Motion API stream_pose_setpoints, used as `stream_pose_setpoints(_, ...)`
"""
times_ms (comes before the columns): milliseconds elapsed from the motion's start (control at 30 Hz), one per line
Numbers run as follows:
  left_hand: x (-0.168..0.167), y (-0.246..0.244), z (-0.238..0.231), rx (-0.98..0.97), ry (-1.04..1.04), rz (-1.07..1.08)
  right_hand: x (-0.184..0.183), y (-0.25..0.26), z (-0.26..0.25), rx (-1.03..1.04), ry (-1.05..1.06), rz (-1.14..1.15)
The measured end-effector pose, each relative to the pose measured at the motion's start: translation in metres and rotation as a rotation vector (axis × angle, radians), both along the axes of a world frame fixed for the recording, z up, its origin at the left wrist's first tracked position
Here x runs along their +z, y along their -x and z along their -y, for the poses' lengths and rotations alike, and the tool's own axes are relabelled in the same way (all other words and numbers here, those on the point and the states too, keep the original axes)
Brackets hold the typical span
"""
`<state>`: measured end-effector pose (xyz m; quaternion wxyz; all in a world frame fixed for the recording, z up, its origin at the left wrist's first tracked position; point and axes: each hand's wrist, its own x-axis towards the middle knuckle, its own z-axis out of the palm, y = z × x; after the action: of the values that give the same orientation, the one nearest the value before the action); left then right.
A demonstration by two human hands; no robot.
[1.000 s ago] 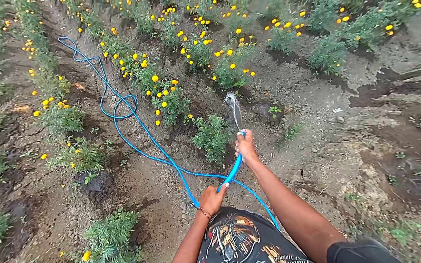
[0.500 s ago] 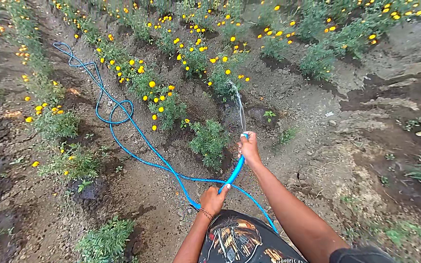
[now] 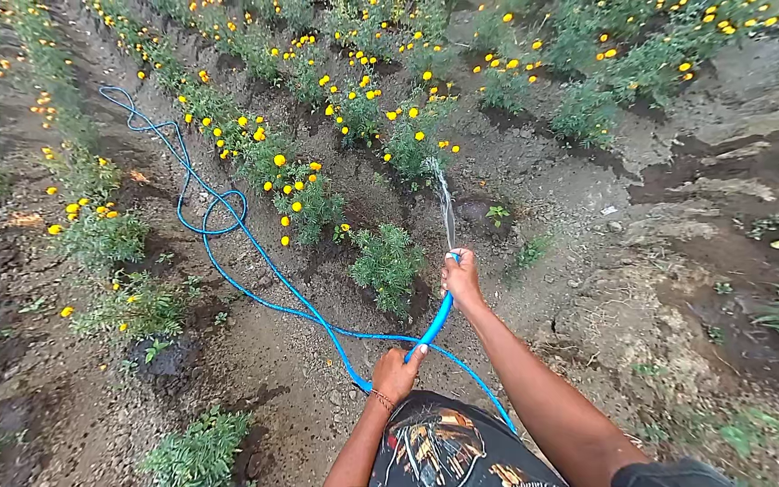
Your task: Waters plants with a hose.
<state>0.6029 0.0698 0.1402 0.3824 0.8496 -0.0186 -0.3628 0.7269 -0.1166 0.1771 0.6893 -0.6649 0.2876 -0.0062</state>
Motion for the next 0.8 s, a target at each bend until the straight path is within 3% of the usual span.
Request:
stream_pose_setpoints(300,-0.004,0.002,0.004,-0.039,-0.058,-0.039,-0.023,0.008,0.013,-0.074,-0.091,-0.100)
stream_pose_setpoints(800,0.000,-0.002,0.016,-0.085,-0.062,-0.051,-0.015,0.013,0.030,-0.096,-0.069,-0.073)
